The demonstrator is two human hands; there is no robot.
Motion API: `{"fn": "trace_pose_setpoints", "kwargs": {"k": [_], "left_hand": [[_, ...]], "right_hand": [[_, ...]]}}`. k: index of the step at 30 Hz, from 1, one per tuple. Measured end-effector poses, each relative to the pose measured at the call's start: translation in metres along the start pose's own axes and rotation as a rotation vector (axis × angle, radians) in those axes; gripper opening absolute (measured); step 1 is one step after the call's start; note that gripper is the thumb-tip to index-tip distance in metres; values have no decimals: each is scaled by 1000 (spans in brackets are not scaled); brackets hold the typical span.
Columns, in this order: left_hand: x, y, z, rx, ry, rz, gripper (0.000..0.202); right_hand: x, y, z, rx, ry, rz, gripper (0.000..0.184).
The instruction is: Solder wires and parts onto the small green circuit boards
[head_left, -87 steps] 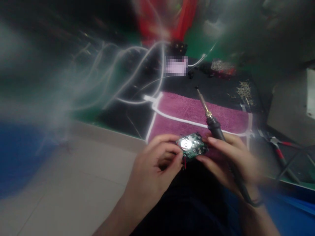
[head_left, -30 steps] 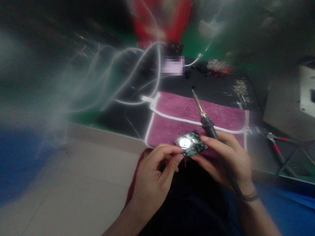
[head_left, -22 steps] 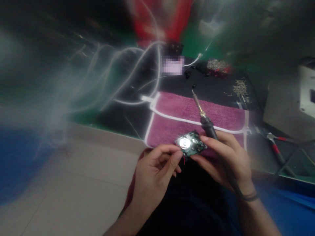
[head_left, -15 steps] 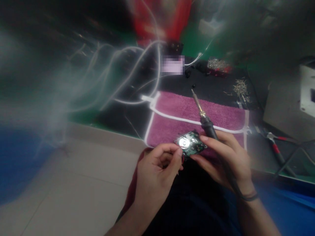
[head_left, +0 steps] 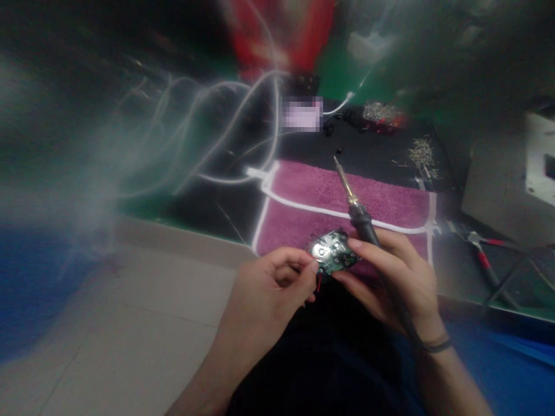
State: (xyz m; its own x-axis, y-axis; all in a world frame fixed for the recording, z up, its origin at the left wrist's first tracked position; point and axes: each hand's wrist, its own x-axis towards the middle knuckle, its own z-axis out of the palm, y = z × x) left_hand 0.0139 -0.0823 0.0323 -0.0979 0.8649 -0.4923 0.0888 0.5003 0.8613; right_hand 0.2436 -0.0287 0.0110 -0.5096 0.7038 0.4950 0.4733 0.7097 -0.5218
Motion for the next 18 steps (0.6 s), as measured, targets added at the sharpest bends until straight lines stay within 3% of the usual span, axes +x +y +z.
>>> {"fn": "trace_pose_setpoints", "kwargs": {"k": [12, 18], "left_hand": [[-7, -5, 25, 134, 310, 194, 3], [-10, -3, 24, 110, 285, 207, 3]], "right_hand": [[1, 0, 1, 26, 8, -1, 57], [3, -2, -1, 73, 32, -9, 52]]}}
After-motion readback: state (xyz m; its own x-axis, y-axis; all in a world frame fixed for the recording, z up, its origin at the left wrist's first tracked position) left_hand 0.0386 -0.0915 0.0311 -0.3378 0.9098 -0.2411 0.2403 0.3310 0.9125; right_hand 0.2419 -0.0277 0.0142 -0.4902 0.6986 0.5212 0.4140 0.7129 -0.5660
